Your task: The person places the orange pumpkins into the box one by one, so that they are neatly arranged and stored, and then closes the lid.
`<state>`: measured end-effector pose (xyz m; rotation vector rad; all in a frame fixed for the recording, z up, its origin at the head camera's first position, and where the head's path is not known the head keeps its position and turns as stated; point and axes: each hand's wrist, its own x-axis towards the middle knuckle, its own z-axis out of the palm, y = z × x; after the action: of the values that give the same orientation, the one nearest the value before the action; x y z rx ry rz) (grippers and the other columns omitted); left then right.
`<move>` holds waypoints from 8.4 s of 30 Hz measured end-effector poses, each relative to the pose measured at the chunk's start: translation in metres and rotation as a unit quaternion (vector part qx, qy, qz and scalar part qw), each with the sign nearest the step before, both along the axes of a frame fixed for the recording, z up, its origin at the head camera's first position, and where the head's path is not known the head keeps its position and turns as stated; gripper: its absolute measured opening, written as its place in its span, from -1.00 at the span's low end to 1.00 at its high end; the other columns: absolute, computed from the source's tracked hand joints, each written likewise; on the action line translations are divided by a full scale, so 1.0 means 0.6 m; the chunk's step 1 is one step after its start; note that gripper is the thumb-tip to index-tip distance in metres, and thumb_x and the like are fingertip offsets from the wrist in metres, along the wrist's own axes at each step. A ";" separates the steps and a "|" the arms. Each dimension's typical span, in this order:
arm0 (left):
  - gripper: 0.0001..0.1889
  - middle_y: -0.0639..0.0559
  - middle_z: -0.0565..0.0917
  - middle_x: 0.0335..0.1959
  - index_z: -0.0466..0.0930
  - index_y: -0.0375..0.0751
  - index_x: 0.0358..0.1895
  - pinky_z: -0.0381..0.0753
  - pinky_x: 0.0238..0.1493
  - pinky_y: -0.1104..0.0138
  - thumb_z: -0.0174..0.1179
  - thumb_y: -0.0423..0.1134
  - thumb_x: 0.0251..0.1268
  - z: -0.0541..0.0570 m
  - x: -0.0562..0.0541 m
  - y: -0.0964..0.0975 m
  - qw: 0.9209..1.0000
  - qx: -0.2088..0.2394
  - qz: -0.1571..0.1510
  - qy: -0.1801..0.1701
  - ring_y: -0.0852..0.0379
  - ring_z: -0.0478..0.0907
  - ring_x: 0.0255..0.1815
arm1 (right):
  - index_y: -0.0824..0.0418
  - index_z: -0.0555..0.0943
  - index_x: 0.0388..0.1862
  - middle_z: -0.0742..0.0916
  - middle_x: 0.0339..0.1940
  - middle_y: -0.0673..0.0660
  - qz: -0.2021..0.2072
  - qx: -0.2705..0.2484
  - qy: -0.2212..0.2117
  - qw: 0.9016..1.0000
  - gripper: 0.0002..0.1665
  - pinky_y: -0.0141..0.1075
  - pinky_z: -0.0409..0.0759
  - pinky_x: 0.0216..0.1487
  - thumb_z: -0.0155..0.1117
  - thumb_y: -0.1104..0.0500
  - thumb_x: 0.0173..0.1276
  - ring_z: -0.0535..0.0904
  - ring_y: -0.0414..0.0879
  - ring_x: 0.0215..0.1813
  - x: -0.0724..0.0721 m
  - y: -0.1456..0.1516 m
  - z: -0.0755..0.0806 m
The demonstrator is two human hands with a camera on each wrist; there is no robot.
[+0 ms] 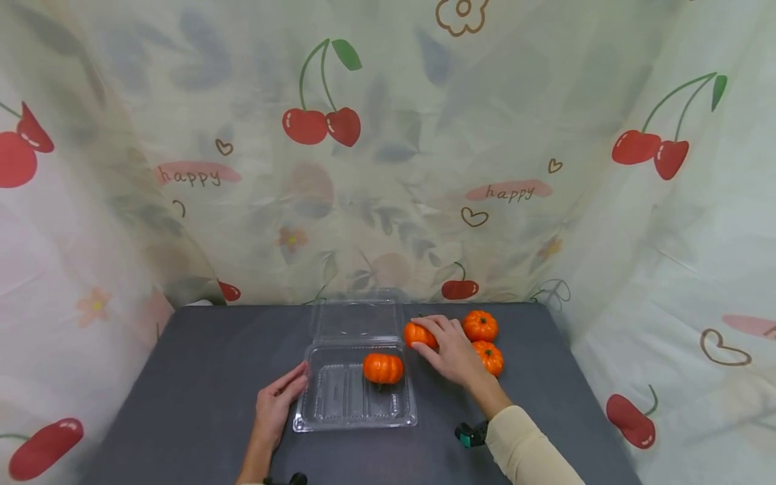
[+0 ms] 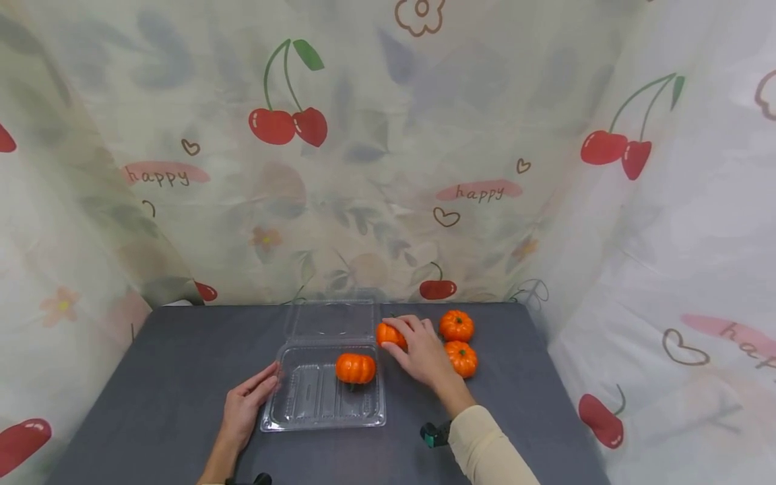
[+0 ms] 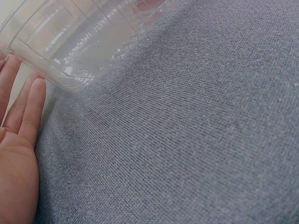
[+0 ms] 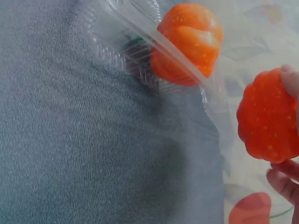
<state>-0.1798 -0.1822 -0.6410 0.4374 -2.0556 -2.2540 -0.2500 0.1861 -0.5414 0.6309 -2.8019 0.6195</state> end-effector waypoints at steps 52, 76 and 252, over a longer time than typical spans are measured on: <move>-0.44 0.53 0.75 -0.08 0.61 -0.23 0.29 0.73 0.01 0.51 0.45 -0.13 0.24 -0.001 -0.003 0.003 1.000 0.003 0.004 -0.009 0.43 0.75 -0.07 | 0.09 0.49 0.19 0.58 0.12 0.00 0.173 -0.129 0.023 0.976 -0.42 -0.25 0.77 -0.01 0.51 0.07 0.25 0.60 -0.21 -0.01 0.062 -0.078 0.016; -0.44 0.53 0.76 -0.07 0.62 -0.22 0.29 0.73 -0.02 0.53 0.46 -0.12 0.23 0.003 -0.006 0.000 1.000 0.002 0.007 -0.013 0.45 0.75 -0.10 | 0.02 0.52 0.24 0.66 0.18 -0.01 0.233 -0.085 0.006 0.969 -0.43 -0.29 0.73 0.15 0.49 -0.04 0.31 0.66 -0.17 0.13 0.098 -0.106 -0.035; -0.38 0.26 0.82 -0.08 0.61 -0.34 0.27 0.75 -0.05 0.50 0.52 -0.15 0.15 -0.005 -0.002 0.001 1.000 0.016 0.023 0.010 0.42 0.75 -0.08 | 0.40 0.17 0.57 0.40 0.43 0.58 -0.256 -0.076 -0.147 0.952 -0.32 0.31 0.20 0.53 -0.17 -0.02 0.70 0.27 0.50 0.45 0.056 0.152 -0.091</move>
<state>-0.1813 -0.1819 -0.6438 0.4563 -1.9825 -2.2588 -0.2164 0.2774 -0.5960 -0.2403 -2.9556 0.8571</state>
